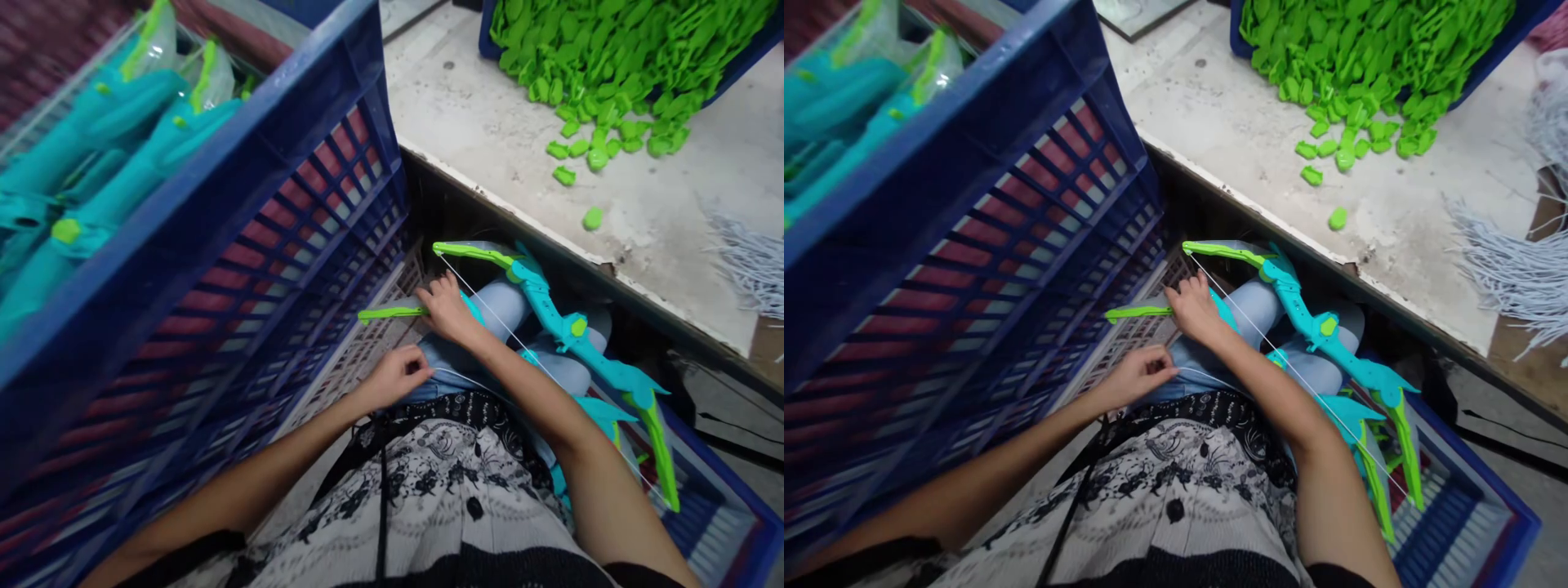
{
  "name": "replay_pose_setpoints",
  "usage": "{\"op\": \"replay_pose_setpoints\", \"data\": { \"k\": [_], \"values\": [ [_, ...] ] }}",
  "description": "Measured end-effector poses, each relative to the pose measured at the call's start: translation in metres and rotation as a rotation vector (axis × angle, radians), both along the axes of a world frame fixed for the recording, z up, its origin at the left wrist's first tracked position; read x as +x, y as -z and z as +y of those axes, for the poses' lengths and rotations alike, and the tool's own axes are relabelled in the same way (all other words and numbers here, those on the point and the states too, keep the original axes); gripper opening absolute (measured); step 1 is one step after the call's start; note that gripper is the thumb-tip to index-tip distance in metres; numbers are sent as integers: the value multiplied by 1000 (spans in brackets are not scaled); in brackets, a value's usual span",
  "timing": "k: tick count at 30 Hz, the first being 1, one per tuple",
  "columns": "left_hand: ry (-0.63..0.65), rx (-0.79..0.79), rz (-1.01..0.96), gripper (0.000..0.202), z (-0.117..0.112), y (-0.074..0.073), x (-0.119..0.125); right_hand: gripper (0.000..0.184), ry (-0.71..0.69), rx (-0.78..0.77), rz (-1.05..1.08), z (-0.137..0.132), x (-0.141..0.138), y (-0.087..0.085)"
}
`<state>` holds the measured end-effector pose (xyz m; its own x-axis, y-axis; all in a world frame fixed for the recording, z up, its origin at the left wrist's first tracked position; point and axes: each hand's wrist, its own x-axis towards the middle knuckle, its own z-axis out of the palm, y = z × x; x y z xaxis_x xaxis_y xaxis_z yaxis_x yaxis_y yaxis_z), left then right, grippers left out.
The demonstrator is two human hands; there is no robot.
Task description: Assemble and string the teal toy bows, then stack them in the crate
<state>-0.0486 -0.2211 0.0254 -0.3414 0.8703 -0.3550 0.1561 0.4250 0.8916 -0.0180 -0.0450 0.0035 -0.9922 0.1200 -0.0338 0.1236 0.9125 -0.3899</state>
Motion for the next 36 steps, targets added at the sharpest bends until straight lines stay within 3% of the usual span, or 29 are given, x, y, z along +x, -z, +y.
{"op": "replay_pose_setpoints", "data": {
  "k": [4, 7, 11, 15, 18, 20, 22, 26, 31, 36],
  "values": [
    [-251, 181, -762, 34, 18, -40, 0, 51, -31, -462, 36, 2, 4, -1],
    [-291, 253, -1070, 41, 34, -56, 10, 40, -18, -820, 37, 6, 10, 2],
    [-364, 237, -1106, 36, 47, -53, 20, 39, 69, -1087, 51, 16, 17, 6],
    [-327, 196, -1109, 42, 48, -45, 25, 48, 141, -1315, 45, 25, 21, 8],
    [-286, 196, -1170, 40, 46, -49, 28, 52, 168, -1475, -1, 30, 25, 7],
    [-319, 245, -1149, 37, 45, -55, 23, 51, 206, -1521, -6, 33, 30, 6],
    [-443, 333, -1048, 34, 45, -62, 11, 49, 260, -1543, 15, 35, 35, 5],
    [-728, 455, -640, 31, 50, -68, -23, 47, 311, -1614, 13, 35, 42, 6],
    [-653, 440, -237, 18, 64, -67, -46, 49, 314, -1603, 5, 33, 44, 8],
    [-572, 408, -135, 16, 68, -70, -49, 49, 315, -1602, 15, 32, 43, 9]
  ]
}}
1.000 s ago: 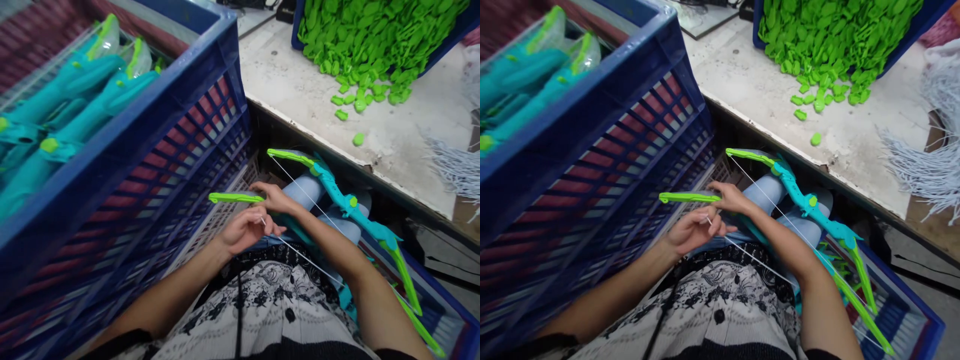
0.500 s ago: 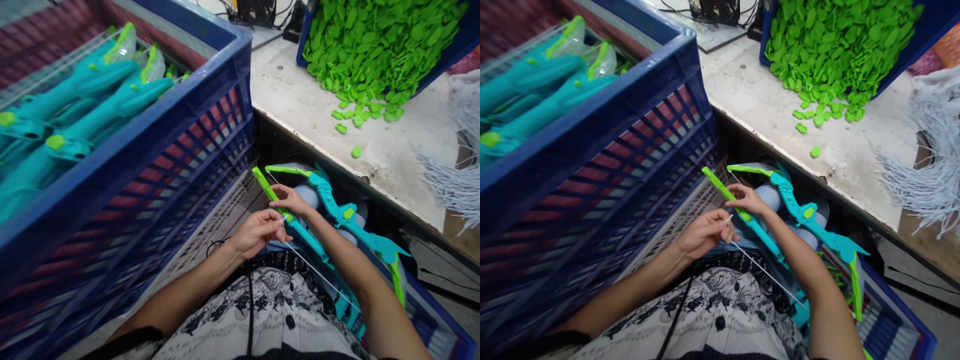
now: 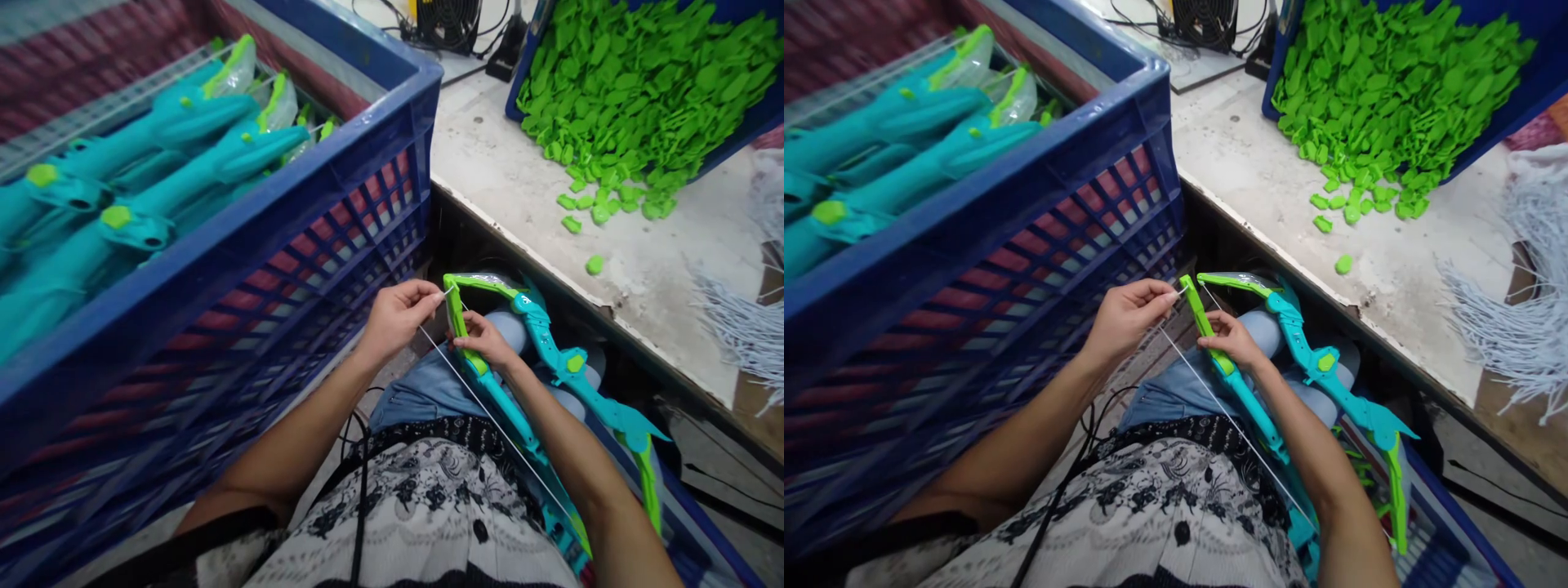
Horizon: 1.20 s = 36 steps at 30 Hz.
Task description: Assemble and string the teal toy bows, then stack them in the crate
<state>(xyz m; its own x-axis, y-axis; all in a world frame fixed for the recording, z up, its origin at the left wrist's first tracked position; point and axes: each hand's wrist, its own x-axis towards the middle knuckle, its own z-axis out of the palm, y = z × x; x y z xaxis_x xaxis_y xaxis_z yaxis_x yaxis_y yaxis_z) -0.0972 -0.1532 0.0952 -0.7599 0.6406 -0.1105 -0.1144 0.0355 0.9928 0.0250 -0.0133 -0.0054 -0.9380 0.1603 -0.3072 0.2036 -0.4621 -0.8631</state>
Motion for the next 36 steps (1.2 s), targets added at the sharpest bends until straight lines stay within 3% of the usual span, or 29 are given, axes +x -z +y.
{"op": "replay_pose_setpoints", "data": {
  "k": [6, 17, 22, 24, 26, 30, 33, 36],
  "values": [
    [82, -33, 34, 17, -4, -5, -5, 50, -3, -6, -3, 0, -1, 1],
    [85, 10, 8, 21, 4, 1, -9, 47, 8, 33, 4, -3, -2, -4],
    [90, 70, -102, 38, 6, 5, -11, 49, 24, 120, -1, -9, 0, -1],
    [117, 72, -145, 46, 5, 6, -14, 47, 14, 223, 30, -10, 2, -2],
    [133, 71, -183, 44, 4, 6, -16, 41, 36, 432, 86, -9, 1, -10],
    [136, 70, -229, 44, 4, 4, -18, 28, 218, 889, 241, -1, -12, -46],
    [141, 73, -230, 43, 5, 2, -17, 19, 257, 1047, 371, 6, -29, -77],
    [156, 75, -226, 44, 6, 0, -17, 13, 223, 1142, 462, 7, -43, -94]
  ]
}}
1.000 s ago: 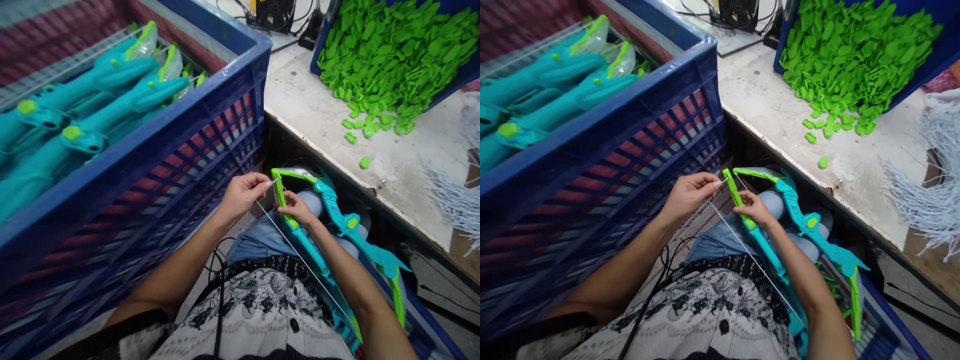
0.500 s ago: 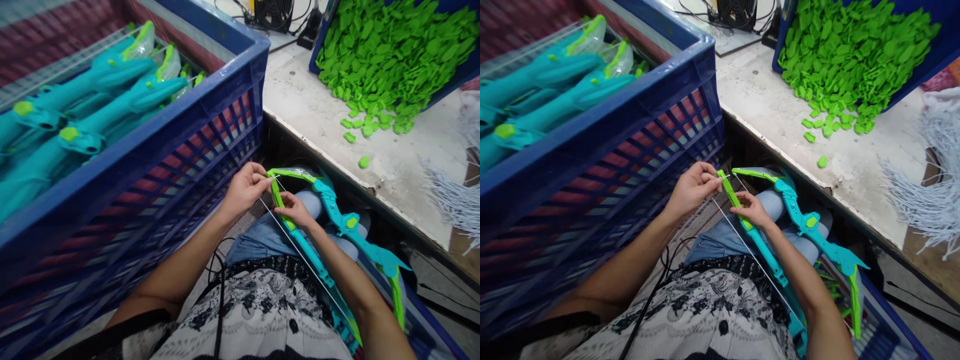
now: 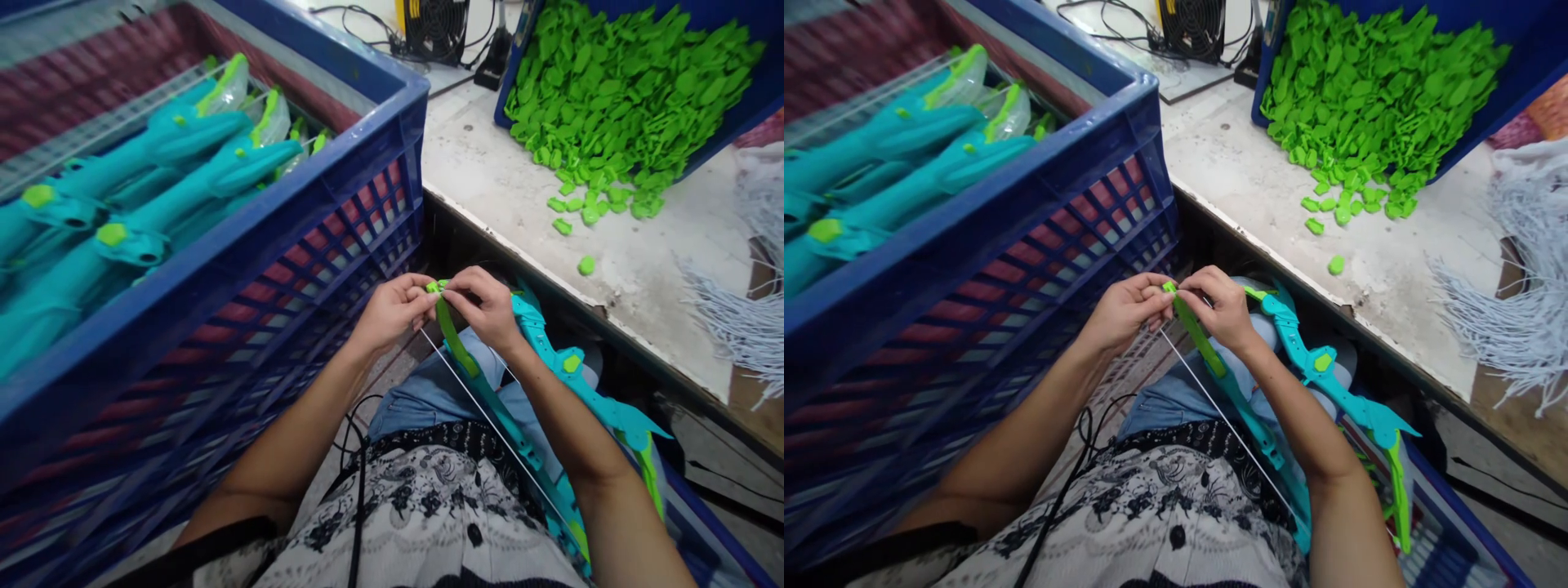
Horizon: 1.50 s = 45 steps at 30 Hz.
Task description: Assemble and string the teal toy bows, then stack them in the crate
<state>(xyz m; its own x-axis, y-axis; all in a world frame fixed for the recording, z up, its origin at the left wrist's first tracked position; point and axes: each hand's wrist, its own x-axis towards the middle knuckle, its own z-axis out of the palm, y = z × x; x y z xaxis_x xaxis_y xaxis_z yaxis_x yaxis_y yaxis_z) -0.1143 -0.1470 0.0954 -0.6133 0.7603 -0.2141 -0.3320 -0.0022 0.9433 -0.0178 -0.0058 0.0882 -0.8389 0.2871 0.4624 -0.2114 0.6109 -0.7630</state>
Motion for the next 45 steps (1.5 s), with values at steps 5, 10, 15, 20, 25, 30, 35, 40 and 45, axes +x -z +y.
{"op": "replay_pose_setpoints", "data": {
  "k": [5, 10, 15, 20, 25, 30, 35, 40, 45],
  "values": [
    [73, -87, 74, 40, 2, -2, -4, 18, -68, 235, 4, 6, -6, -3],
    [-29, -190, 535, 17, 11, 0, -1, 20, 282, 245, 104, 68, -13, -8],
    [-84, -3, 679, 12, 33, 0, 11, 19, 580, 130, 236, 76, -9, -26],
    [2, -14, 78, 22, 55, -9, 2, 12, 348, 159, 232, 1, 7, -15],
    [-26, -117, 257, 17, 53, -33, -14, 12, 397, 122, 207, -12, 8, 12],
    [-99, -160, 542, 8, 49, -54, -5, 14, 416, -24, 234, -5, -4, 4],
    [-65, -46, 15, 28, 56, -55, 7, 15, 443, -114, 304, -2, -9, -15],
    [-14, -47, -97, 33, 58, -54, 3, 14, 433, -177, 317, -1, -8, -18],
    [-41, -32, -104, 31, 62, -47, 6, 20, 327, -289, 267, 0, -9, -13]
  ]
}}
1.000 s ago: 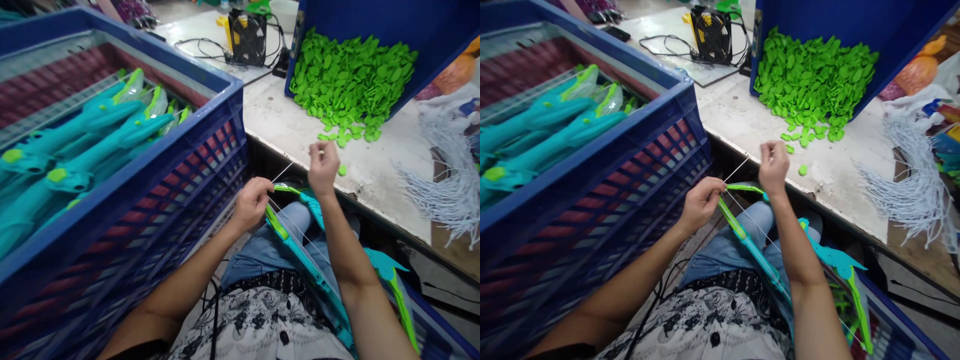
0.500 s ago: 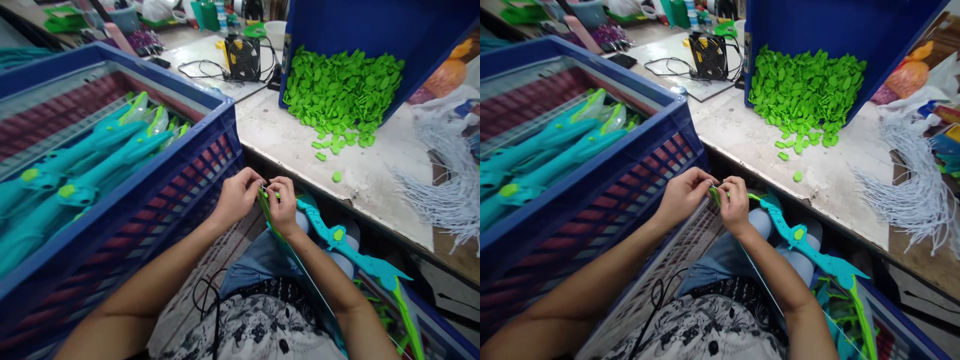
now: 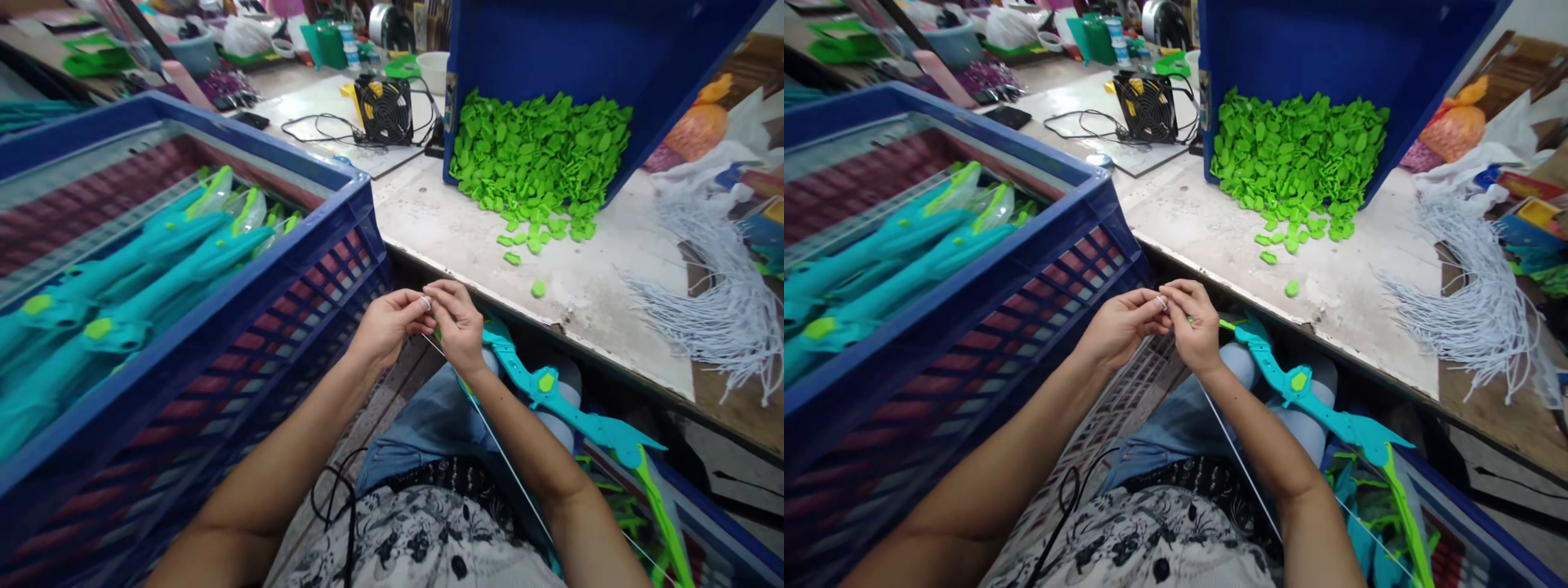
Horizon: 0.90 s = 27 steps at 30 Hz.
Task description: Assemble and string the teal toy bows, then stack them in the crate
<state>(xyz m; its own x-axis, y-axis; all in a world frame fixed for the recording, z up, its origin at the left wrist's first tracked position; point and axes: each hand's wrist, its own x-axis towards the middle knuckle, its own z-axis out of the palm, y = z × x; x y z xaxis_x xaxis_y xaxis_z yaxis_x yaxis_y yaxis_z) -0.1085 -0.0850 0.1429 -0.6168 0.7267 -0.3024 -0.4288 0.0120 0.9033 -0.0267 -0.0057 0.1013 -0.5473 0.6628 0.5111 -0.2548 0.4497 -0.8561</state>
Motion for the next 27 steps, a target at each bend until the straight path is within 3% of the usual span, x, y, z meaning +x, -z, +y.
{"op": "replay_pose_setpoints", "data": {
  "k": [2, 7, 11, 16, 22, 25, 27],
  "values": [
    [-38, -12, -16, 28, 4, 3, 3, 23, -26, 34, -4, 3, 2, 1],
    [-112, -1, -94, 19, 10, 5, 4, 19, -2, 332, -114, 15, 10, 0],
    [-29, 19, -135, 16, 9, 3, 1, 19, -20, 453, -170, 28, 13, -3],
    [46, -5, 62, 23, 6, 7, 2, 18, 17, 598, -178, 32, 16, -5],
    [12, -89, 414, 25, 5, 16, 4, 15, 11, 325, -117, 26, 20, 2],
    [70, -105, 519, 24, 1, 17, 3, 13, -20, 181, -151, 23, 22, 6],
    [112, -105, 532, 26, -2, 17, 2, 14, -27, 181, -163, 23, 24, 9]
  ]
}}
